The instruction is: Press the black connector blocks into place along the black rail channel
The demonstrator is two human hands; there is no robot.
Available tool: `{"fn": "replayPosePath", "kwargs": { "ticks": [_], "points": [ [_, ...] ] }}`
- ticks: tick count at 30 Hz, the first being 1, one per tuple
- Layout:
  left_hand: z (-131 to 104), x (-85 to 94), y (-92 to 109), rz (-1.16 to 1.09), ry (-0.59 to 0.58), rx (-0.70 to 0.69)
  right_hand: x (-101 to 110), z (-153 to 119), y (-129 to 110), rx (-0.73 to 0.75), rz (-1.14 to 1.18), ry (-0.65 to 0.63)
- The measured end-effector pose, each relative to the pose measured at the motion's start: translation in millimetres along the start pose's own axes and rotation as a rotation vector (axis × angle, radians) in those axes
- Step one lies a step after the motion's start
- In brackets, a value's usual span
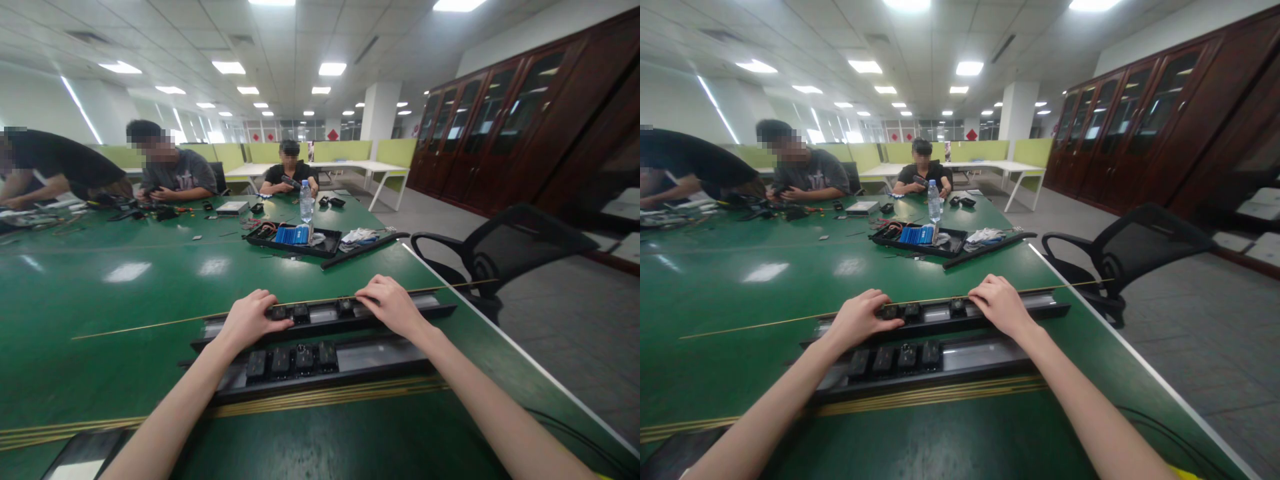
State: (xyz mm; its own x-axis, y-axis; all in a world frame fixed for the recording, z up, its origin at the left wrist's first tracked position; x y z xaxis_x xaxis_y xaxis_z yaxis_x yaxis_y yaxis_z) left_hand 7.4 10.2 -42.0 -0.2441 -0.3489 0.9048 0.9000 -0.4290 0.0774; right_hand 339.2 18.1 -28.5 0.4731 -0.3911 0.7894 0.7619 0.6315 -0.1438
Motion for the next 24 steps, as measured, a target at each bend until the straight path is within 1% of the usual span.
{"fn": "replayPosePath", "kwargs": {
  "ticks": [6, 24],
  "points": [
    [-1.3, 1.4, 1.0, -0.035, 0.008, 0.006, 3.5, 0.5, 2.6, 0.009, 0.010, -0.021],
    [-1.0, 0.7, 2.2, -0.001, 0.002, -0.006, 11.8, 0.5, 12.5, 0.025, 0.016, -0.061]
  ]
}}
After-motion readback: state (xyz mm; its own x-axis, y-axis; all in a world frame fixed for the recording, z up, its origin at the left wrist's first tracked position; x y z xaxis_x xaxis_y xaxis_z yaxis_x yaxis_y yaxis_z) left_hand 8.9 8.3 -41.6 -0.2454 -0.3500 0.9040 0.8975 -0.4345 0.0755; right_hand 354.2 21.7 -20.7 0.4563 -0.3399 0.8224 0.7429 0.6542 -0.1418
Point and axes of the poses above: each hand's wrist, its own z-axis towards the middle knuckle, its own x-axis out of the back of the hand, y = z × x, the point moved 2 cm from there along z, towards the middle knuckle, and after that the axes turned 4 degrees about y, right-handed, at the moved point
